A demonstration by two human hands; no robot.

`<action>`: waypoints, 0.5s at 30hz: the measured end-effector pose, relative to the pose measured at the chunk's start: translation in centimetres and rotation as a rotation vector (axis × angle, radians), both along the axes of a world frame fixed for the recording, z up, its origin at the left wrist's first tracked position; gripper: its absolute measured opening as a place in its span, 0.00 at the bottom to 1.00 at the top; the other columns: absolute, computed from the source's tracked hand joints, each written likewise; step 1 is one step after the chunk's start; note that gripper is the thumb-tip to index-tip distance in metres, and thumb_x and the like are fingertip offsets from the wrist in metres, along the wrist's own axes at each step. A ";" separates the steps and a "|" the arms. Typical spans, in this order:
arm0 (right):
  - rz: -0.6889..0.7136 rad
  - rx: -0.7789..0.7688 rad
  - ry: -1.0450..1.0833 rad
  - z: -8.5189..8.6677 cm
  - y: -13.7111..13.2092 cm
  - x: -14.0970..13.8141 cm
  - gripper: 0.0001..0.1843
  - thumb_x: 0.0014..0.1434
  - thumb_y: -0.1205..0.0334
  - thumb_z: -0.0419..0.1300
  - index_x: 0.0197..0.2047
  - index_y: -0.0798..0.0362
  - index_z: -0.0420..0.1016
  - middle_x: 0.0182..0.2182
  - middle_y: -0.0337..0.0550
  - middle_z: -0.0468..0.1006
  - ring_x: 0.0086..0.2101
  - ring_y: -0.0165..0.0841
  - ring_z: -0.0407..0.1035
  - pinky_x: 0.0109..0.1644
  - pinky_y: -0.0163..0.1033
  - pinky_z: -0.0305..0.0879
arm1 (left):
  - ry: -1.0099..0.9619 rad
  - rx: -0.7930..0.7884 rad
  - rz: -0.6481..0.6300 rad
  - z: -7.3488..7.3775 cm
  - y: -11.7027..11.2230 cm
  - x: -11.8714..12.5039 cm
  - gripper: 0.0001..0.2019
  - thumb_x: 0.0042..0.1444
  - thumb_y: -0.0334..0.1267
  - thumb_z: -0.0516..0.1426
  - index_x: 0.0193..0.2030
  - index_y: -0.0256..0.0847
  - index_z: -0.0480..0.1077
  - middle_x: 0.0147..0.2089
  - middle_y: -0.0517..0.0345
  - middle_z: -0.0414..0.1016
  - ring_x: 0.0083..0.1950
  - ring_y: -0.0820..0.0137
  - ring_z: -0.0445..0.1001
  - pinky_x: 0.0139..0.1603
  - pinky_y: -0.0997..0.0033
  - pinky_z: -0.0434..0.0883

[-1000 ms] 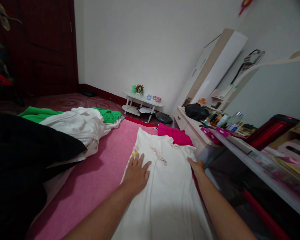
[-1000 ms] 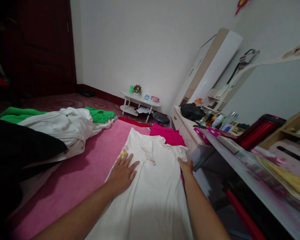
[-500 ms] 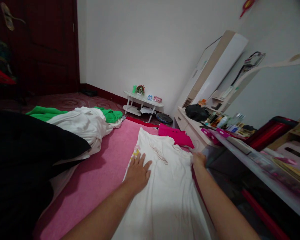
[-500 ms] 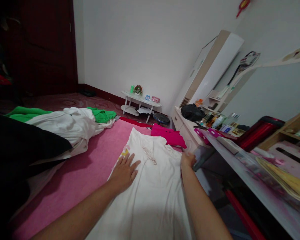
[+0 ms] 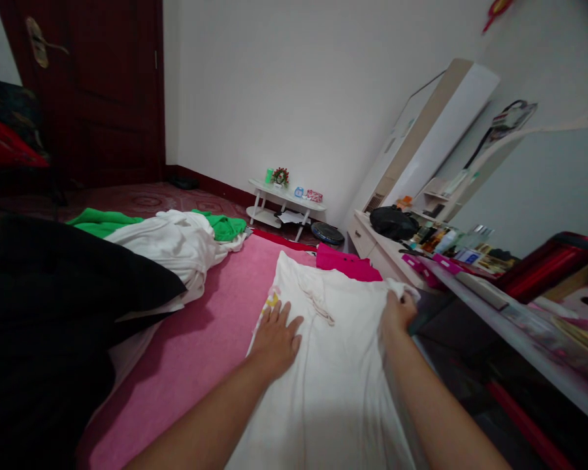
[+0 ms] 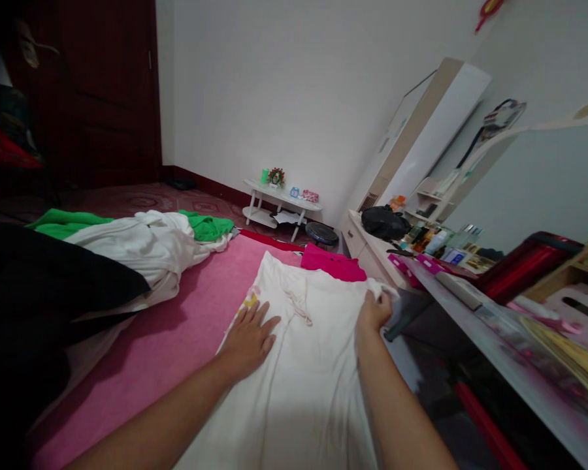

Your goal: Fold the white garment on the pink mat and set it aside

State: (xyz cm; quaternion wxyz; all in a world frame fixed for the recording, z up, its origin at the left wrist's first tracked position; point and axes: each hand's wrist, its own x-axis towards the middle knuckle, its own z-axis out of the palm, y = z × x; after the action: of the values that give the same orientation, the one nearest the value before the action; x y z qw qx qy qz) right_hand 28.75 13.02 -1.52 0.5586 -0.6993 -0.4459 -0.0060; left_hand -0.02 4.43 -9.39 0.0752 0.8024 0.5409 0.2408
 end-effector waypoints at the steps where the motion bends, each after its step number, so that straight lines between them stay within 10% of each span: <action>1: 0.058 0.016 -0.039 0.9 -0.9 -1.4 0.17 0.59 0.58 0.53 0.47 0.58 0.72 0.43 0.47 0.76 0.41 0.37 0.70 0.44 0.40 0.68 | 0.004 -0.005 -0.003 0.1 0.0 -0.1 0.22 0.62 0.46 0.48 0.62 0.51 0.62 0.69 0.53 0.52 0.70 0.55 0.47 0.67 0.49 0.46; 6: 0.715 -0.175 -0.470 3.6 -9.5 -7.0 0.16 0.54 0.58 0.58 0.45 0.50 0.76 0.49 0.47 0.74 0.50 0.39 0.67 0.56 0.45 0.61 | 0.006 -0.028 -0.034 0.8 0.0 -0.3 0.20 0.60 0.42 0.50 0.59 0.48 0.65 0.68 0.51 0.55 0.69 0.57 0.50 0.67 0.52 0.48; 15: 0.330 -0.718 -0.496 -3.8 -24.0 2.5 0.29 0.48 0.53 0.57 0.53 0.57 0.72 0.53 0.55 0.72 0.54 0.46 0.65 0.59 0.48 0.59 | -0.197 0.033 0.087 0.9 0.4 0.1 0.24 0.53 0.30 0.55 0.58 0.41 0.63 0.66 0.47 0.53 0.64 0.60 0.59 0.63 0.62 0.60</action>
State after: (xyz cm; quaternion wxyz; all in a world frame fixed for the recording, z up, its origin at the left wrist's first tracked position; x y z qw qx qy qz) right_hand 31.24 -11.02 -5.35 0.1513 -0.7456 -0.6451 0.0707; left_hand 0.04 4.85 -8.51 0.1040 0.7517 0.5613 0.3303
